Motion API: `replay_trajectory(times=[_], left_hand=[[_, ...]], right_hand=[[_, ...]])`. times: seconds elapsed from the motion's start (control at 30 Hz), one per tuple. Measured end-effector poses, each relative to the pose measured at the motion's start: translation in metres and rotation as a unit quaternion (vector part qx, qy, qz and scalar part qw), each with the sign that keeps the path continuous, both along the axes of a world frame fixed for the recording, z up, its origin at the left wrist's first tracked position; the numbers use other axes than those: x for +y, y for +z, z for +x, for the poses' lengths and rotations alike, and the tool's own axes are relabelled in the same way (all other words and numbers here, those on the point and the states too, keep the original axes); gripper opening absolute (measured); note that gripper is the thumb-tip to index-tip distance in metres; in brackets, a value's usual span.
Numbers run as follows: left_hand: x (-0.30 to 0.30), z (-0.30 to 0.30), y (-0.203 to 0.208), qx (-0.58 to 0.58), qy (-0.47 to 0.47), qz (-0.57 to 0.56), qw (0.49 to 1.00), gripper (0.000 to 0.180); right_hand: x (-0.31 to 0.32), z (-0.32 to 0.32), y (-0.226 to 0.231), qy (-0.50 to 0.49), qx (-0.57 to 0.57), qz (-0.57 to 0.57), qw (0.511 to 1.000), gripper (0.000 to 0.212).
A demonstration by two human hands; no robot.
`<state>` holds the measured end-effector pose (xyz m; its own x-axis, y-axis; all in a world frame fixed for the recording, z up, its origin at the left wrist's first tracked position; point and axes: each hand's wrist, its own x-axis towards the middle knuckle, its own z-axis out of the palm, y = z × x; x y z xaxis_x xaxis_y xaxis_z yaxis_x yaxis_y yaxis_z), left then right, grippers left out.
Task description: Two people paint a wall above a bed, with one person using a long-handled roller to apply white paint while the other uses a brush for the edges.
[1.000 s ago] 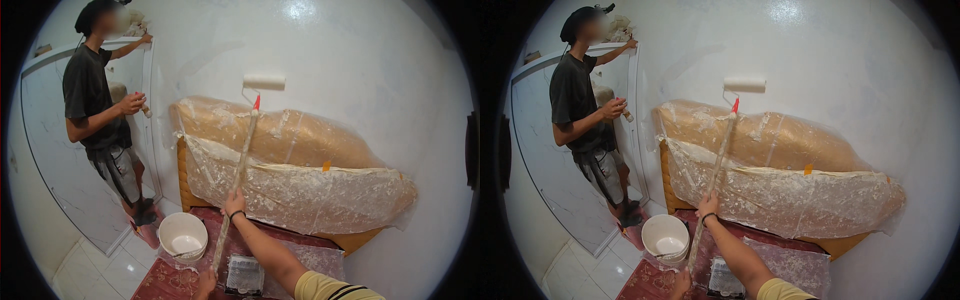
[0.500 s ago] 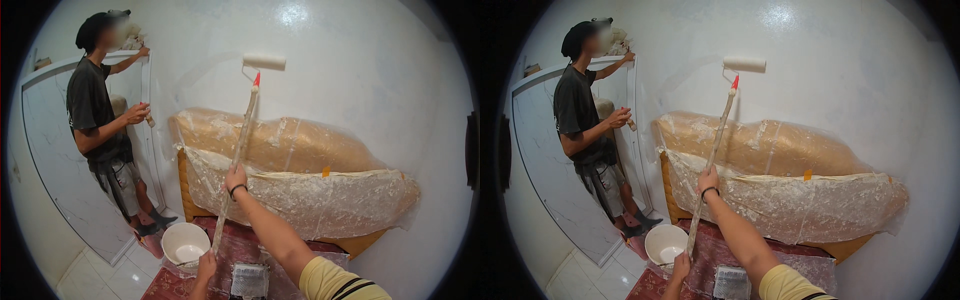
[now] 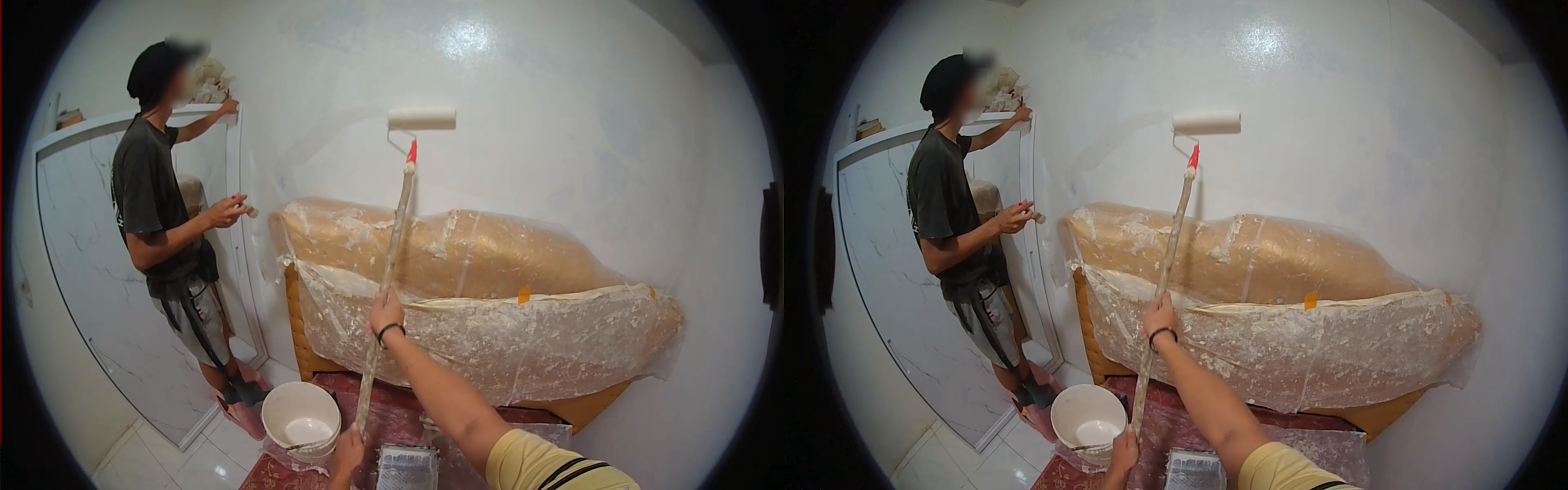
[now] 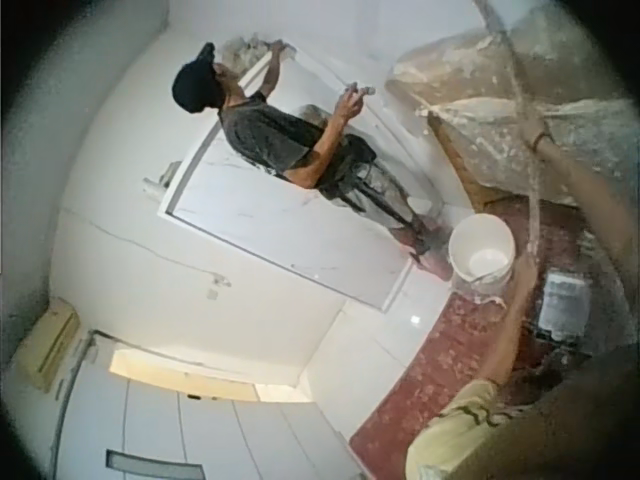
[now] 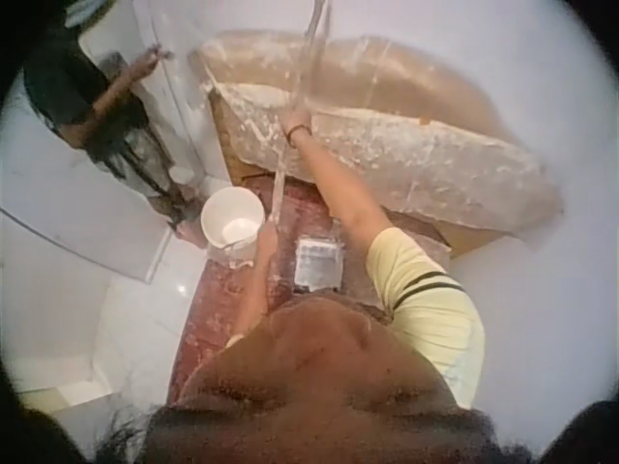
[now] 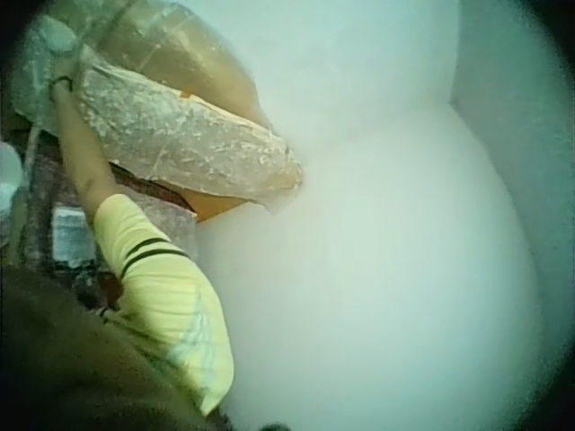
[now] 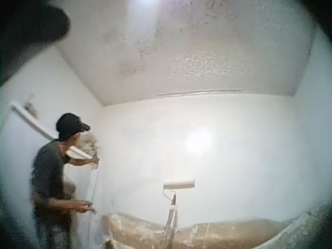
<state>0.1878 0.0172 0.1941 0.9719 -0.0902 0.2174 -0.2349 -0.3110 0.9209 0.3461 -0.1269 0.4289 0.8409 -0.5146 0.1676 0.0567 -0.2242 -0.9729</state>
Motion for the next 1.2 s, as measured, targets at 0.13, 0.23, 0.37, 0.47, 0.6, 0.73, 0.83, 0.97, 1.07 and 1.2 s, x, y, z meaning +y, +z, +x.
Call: replay_trajectory(times=[0.13, 0.23, 0.37, 0.47, 0.6, 0.73, 0.83, 0.97, 1.07, 1.2], left_hand=[[0.025, -0.044, -0.037, 0.070, -0.029, 0.070, 0.995, 0.053], [0.038, -0.068, -0.054, 0.089, -0.023, 0.101, 0.991, 0.051], [0.044, -0.082, -0.072, 0.102, -0.020, 0.133, 0.986, 0.050], [0.039, -0.087, -0.080, 0.097, -0.031, 0.161, 0.982, 0.049], [0.013, -0.091, -0.088, 0.090, -0.052, 0.188, 0.977, 0.047], [-0.039, -0.098, -0.092, 0.084, -0.100, 0.195, 0.972, 0.047], [-0.101, -0.111, -0.081, 0.113, -0.162, 0.183, 0.963, 0.046], [-0.178, -0.126, -0.034, 0.037, -0.381, -0.002, 0.924, 0.045], [-0.235, -0.122, 0.034, 0.050, -0.445, -0.084, 0.890, 0.049], [-0.313, -0.107, 0.159, 0.143, -0.523, -0.279, 0.793, 0.053]], right_hand=[[0.015, -0.032, -0.053, -0.016, 0.010, 0.021, 1.000, 0.025], [0.025, -0.049, -0.084, 0.014, 0.059, 0.040, 0.997, 0.027], [0.040, -0.065, -0.116, 0.024, 0.054, 0.098, 0.993, 0.028], [0.036, -0.087, -0.127, 0.047, 0.016, 0.129, 0.990, 0.029], [0.021, -0.119, -0.134, 0.034, -0.040, 0.148, 0.988, 0.033], [-0.038, -0.128, -0.118, -0.070, -0.122, 0.053, 0.989, 0.040], [-0.103, -0.156, -0.087, -0.183, -0.184, -0.046, 0.965, 0.043], [-0.194, -0.222, -0.040, -0.303, -0.194, -0.179, 0.916, 0.046], [-0.235, -0.298, -0.023, -0.293, -0.175, -0.152, 0.928, 0.039], [-0.234, -0.373, -0.033, -0.350, -0.142, -0.092, 0.921, 0.034]])
